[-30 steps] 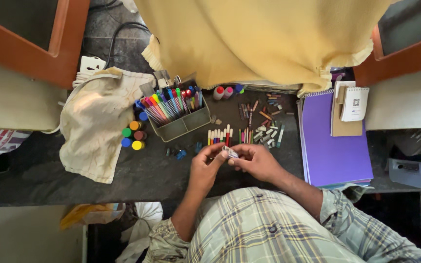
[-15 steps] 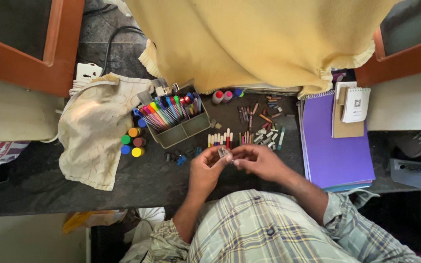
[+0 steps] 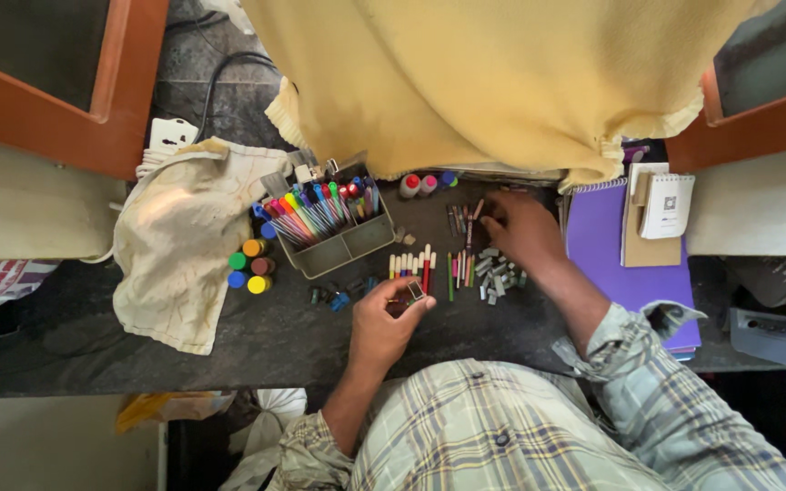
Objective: The person organizes stationery items on a cluttered table. They place a ruler and scissors into a container, then arrange colored markers and pencils into neat rows on the table surface.
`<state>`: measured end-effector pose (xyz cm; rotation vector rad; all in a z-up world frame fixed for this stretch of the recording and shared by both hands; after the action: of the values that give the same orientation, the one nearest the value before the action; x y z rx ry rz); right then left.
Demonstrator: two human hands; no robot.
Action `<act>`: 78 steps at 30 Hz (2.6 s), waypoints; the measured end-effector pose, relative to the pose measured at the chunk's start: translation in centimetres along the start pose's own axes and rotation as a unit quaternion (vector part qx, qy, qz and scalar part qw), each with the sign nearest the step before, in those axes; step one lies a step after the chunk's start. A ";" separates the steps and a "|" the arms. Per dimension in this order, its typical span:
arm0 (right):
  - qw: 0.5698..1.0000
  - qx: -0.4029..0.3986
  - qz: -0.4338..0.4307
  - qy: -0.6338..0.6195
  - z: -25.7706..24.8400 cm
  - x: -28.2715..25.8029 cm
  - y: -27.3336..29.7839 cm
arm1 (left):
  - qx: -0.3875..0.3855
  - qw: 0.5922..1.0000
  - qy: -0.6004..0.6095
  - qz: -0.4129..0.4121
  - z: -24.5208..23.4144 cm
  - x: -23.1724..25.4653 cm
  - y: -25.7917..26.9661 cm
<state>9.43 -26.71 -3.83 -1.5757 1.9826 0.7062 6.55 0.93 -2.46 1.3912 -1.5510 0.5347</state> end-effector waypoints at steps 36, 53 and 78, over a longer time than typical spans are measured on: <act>0.991 -0.084 -0.038 0.095 -0.1 0.8 4.8 | -0.046 0.999 -0.005 0.012 1.9 0.9 1.0; 0.991 -0.050 -0.068 -0.109 -1.5 -1.5 8.8 | -0.155 0.976 0.144 -0.042 7.6 -4.3 2.1; 0.987 -0.105 -0.053 -0.107 -2.2 -4.4 14.7 | -0.157 0.983 0.085 -0.031 9.4 -0.9 4.0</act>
<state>-4.23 -22.28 2.00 -1.6349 1.7020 1.0220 -0.54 -5.28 -6.42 1.1185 -1.3822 0.3426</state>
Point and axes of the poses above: each hand's wrist, its own y-axis away from the middle knuckle, its own z-axis out of the palm, x = y × z, the point moved 6 cm from there along -y, towards the middle knuckle, and after that the axes turned 14 degrees about -y, right-handed, at the moved point
